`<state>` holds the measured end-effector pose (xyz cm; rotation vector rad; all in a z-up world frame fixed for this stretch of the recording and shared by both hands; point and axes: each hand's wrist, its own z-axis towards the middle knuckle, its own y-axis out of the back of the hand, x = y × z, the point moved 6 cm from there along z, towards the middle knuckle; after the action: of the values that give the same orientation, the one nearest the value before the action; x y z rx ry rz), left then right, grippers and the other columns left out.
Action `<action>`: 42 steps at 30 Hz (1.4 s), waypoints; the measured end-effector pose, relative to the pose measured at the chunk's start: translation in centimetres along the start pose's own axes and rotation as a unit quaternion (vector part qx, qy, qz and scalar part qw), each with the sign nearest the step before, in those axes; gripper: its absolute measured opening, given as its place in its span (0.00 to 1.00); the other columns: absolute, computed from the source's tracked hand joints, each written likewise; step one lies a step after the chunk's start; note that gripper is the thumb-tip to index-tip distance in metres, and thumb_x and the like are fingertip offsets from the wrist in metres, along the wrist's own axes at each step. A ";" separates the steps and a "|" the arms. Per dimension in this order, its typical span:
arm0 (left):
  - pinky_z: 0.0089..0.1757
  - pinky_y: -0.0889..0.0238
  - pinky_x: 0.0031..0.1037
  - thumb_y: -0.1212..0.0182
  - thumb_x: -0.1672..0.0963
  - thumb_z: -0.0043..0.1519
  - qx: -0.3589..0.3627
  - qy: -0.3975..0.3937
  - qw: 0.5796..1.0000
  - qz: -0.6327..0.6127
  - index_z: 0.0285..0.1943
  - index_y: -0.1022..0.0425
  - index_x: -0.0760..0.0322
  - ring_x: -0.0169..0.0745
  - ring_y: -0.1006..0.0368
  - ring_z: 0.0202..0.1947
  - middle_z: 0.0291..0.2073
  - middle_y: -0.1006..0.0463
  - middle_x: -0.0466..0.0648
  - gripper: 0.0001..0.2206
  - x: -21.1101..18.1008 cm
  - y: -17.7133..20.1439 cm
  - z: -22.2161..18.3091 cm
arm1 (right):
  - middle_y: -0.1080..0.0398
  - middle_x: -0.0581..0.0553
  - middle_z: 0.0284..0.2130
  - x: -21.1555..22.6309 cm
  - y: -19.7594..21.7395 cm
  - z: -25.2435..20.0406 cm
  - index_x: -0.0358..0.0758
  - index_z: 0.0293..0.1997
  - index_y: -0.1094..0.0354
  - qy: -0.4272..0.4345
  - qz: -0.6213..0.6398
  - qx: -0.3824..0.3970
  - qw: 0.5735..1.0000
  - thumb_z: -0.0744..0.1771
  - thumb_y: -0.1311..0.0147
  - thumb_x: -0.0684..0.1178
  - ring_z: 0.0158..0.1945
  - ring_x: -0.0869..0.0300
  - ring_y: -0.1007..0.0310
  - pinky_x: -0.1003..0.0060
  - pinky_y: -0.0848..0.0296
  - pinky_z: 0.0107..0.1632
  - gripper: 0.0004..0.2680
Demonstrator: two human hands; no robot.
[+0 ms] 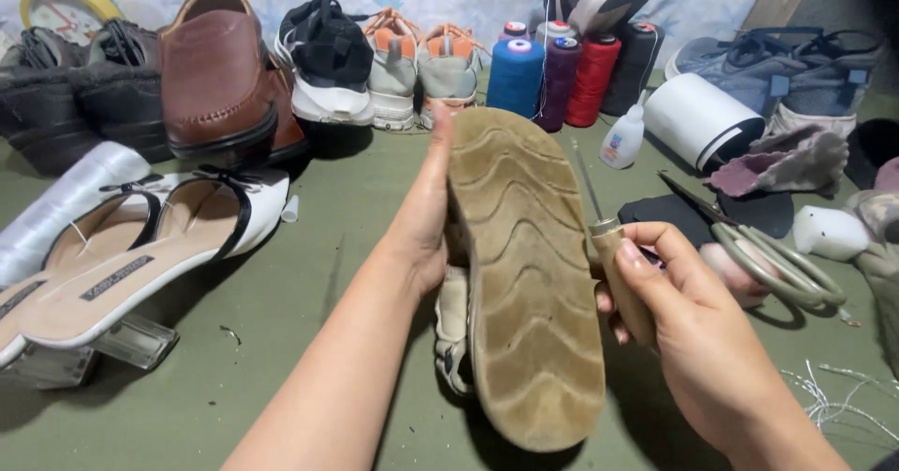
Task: Repairing a sandal by applying adhesive to the sole and pressing it into place, followed by detail work with an awl.
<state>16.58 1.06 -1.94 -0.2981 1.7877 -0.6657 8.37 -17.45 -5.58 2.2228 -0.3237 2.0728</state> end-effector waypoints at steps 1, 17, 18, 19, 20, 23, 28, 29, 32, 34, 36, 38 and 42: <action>0.54 0.28 0.46 0.55 0.35 0.44 0.003 -0.002 1.000 0.003 0.54 0.24 0.56 0.51 0.22 0.52 0.51 0.18 0.54 0.38 0.3 0.8 1.0 | 0.30 0.39 0.39 0.2 0.0 0.1 0.38 0.52 0.37 0.004 0.003 -0.001 1.000 0.72 0.55 0.46 0.36 0.54 0.33 0.61 0.42 0.32 0.05; 0.60 0.37 0.48 0.59 0.34 0.46 -0.031 -0.034 0.980 -0.194 0.62 0.28 0.60 0.57 0.28 0.60 0.56 0.24 0.58 0.43 1.1 4.1 2.5 | 0.24 0.41 0.34 7.3 -1.1 3.1 0.36 0.39 0.29 0.212 0.046 -0.109 0.970 0.66 0.41 0.44 0.38 0.61 0.24 0.68 0.23 0.47 0.04; 0.60 0.37 0.46 0.60 0.34 0.48 -0.032 -0.042 0.978 -0.203 0.63 0.28 0.60 0.55 0.29 0.60 0.56 0.24 0.58 0.43 1.3 4.5 3.0 | 0.24 0.45 0.36 7.5 -1.4 4.2 0.41 0.38 0.30 0.267 0.112 -0.089 0.953 0.71 0.45 0.54 0.42 0.65 0.23 0.69 0.20 0.54 0.09; 0.60 0.37 0.46 0.60 0.34 0.48 -0.034 -0.044 0.977 -0.205 0.63 0.28 0.60 0.55 0.29 0.60 0.56 0.24 0.58 0.43 0.7 3.6 2.2 | 0.24 0.45 0.36 8.7 -2.8 4.4 0.41 0.38 0.30 0.267 0.111 -0.086 0.953 0.71 0.45 0.54 0.42 0.65 0.23 0.69 0.20 0.54 0.09; 0.60 0.36 0.46 0.61 0.34 0.47 -0.080 -0.017 0.981 -0.177 0.64 0.27 0.58 0.56 0.28 0.61 0.58 0.22 0.58 0.43 0.5 3.3 1.4 | 0.28 0.48 0.30 9.8 -4.2 4.6 0.44 0.34 0.34 0.269 0.171 -0.071 0.945 0.67 0.44 0.58 0.37 0.65 0.24 0.61 0.16 0.52 0.10; 0.58 0.33 0.44 0.60 0.36 0.47 -0.146 0.011 0.979 -0.141 0.63 0.24 0.58 0.55 0.25 0.59 0.56 0.19 0.58 0.42 0.2 3.0 0.2 | 0.37 0.51 0.19 12.1 -7.9 5.8 0.46 0.27 0.40 0.265 0.271 -0.043 0.924 0.60 0.40 0.63 0.26 0.64 0.32 0.60 0.20 0.40 0.15; 0.55 0.28 0.38 0.57 0.39 0.53 -0.172 -0.049 0.977 -0.113 0.58 0.22 0.64 0.49 0.21 0.54 0.52 0.17 0.56 0.36 0.0 3.6 0.2 | 0.49 0.53 0.11 13.5 -11.8 7.2 0.47 0.16 0.46 0.268 0.308 -0.009 0.913 0.53 0.33 0.64 0.16 0.65 0.47 0.68 0.39 0.24 0.20; 0.53 0.28 0.38 0.56 0.39 0.54 -0.178 -0.052 0.975 -0.121 0.58 0.22 0.64 0.49 0.21 0.53 0.52 0.16 0.56 0.36 -0.2 3.6 0.0 | 0.52 0.53 0.11 13.5 -12.4 7.2 0.47 0.16 0.49 0.291 0.285 0.017 0.913 0.57 0.35 0.63 0.16 0.64 0.48 0.68 0.40 0.24 0.20; 0.60 0.39 0.38 0.56 0.36 0.46 -0.168 -0.085 0.980 -0.059 0.69 0.34 0.59 0.45 0.32 0.64 0.64 0.28 0.51 0.44 -0.4 4.1 0.1 | 0.55 0.52 0.11 12.9 -13.0 7.1 0.47 0.15 0.51 0.336 0.237 0.059 0.910 0.63 0.39 0.60 0.15 0.63 0.49 0.67 0.41 0.22 0.21; 0.68 0.50 0.38 0.57 0.32 0.38 -0.149 -0.112 0.982 0.016 0.80 0.46 0.54 0.40 0.44 0.76 0.77 0.40 0.46 0.56 -0.1 4.5 0.9 | 0.55 0.52 0.11 12.7 -13.0 6.6 0.47 0.15 0.51 0.359 0.215 0.070 0.906 0.65 0.40 0.59 0.15 0.63 0.48 0.67 0.41 0.22 0.21; 0.34 0.53 0.27 0.49 0.44 0.68 -0.228 -0.210 0.946 0.098 0.27 0.47 0.56 0.33 0.51 0.28 0.24 0.47 0.39 0.22 -0.4 5.8 1.4 | 0.58 0.50 0.10 12.5 -13.0 6.2 0.46 0.15 0.55 0.340 0.175 0.060 0.922 0.66 0.44 0.59 0.14 0.60 0.53 0.63 0.48 0.22 0.22; 0.34 0.53 0.27 0.50 0.47 0.70 -0.219 -0.238 0.941 0.096 0.27 0.46 0.56 0.32 0.51 0.28 0.24 0.46 0.38 0.21 -0.5 5.9 1.7 | 0.59 0.50 0.10 12.4 -12.7 5.6 0.46 0.14 0.56 0.356 0.195 0.056 0.912 0.68 0.48 0.53 0.13 0.60 0.54 0.63 0.51 0.20 0.21; 0.34 0.52 0.28 0.50 0.49 0.71 -0.230 -0.306 0.909 0.164 0.26 0.45 0.55 0.32 0.50 0.30 0.25 0.44 0.37 0.19 -1.9 7.2 2.6 | 0.61 0.51 0.11 11.5 -11.8 3.3 0.47 0.21 0.56 0.353 0.224 0.051 0.907 0.70 0.56 0.48 0.12 0.62 0.60 0.63 0.56 0.18 0.15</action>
<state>20.52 7.10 -5.06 -0.4528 1.3117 0.1081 14.80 -7.75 6.55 1.3497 -0.7072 3.0034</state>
